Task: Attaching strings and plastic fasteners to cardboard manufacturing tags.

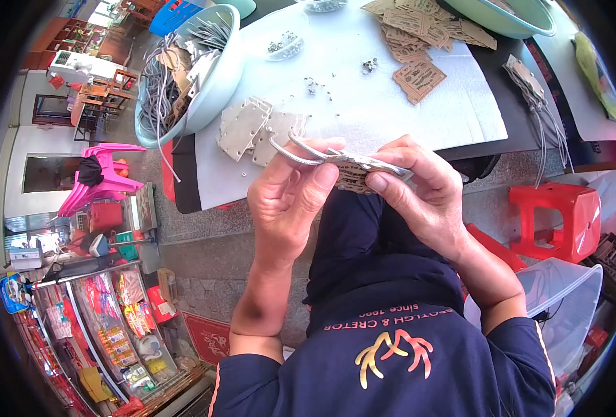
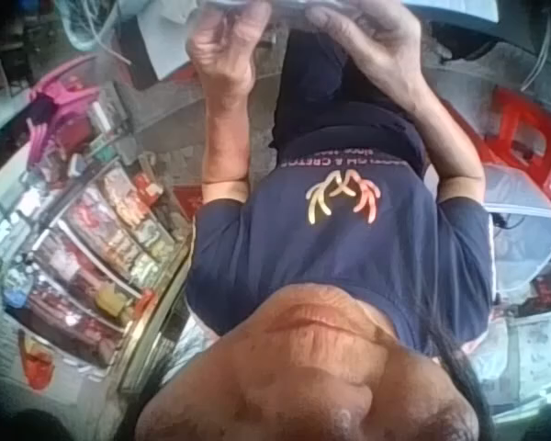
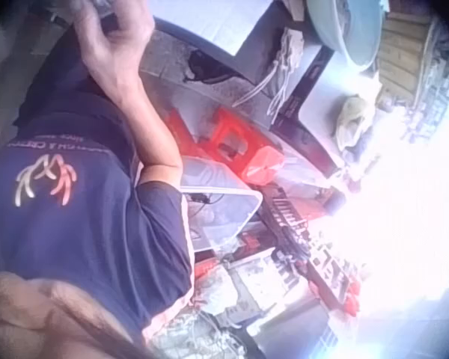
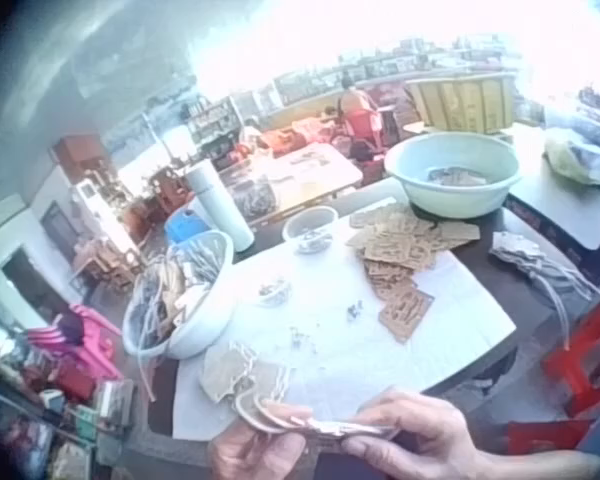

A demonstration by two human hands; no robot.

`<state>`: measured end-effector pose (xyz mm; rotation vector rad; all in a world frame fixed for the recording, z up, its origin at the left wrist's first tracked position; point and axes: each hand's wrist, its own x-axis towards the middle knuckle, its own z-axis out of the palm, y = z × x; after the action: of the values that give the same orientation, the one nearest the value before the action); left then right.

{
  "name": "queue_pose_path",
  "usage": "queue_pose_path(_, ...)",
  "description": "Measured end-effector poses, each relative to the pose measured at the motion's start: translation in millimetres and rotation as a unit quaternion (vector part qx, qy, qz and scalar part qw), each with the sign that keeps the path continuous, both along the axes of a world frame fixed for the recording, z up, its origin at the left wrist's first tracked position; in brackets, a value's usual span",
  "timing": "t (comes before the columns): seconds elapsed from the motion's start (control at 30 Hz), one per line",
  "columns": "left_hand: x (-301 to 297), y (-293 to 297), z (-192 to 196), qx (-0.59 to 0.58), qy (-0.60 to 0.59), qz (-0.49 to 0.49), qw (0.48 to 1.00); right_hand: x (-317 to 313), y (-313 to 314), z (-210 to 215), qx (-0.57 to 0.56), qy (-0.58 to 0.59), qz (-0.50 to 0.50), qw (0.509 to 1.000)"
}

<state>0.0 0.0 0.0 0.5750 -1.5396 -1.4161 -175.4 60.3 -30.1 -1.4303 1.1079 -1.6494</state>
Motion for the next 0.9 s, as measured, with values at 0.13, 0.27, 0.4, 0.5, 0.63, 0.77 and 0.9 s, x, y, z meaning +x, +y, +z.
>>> queue_pose_path(0.13,-2.4,-1.3,0.4,-0.012,0.012,-0.008,1.000,-1.4,-2.6,2.2,-0.034,0.036,-0.016,0.999)
queue_pose_path(0.27,-5.6,-4.3,-0.2,-0.048,0.004,-0.018,0.999,4.4,-6.1,3.5,-0.064,0.004,-0.065,0.996)
queue_pose_path(0.4,-7.1,0.6,0.6,-0.015,-0.032,0.002,0.999,-2.4,-9.8,0.6,-0.089,0.028,-0.052,0.994)
queue_pose_path(0.5,-7.7,0.7,1.6,-0.005,-0.046,0.002,0.999,-3.6,-8.5,-1.9,-0.064,0.018,-0.010,0.998)
queue_pose_path(0.63,-11.6,-0.3,5.6,0.085,-0.027,-0.019,0.996,-0.1,-1.0,1.2,0.102,-0.181,0.062,0.976)
queue_pose_path(0.77,-9.6,-3.1,5.6,0.106,-0.059,-0.014,0.993,-0.2,-2.6,1.9,0.147,-0.280,0.102,0.943)
queue_pose_path(0.9,-12.2,-5.7,4.2,0.102,-0.073,-0.006,0.992,-4.9,-3.4,-1.1,0.158,-0.259,0.096,0.948)
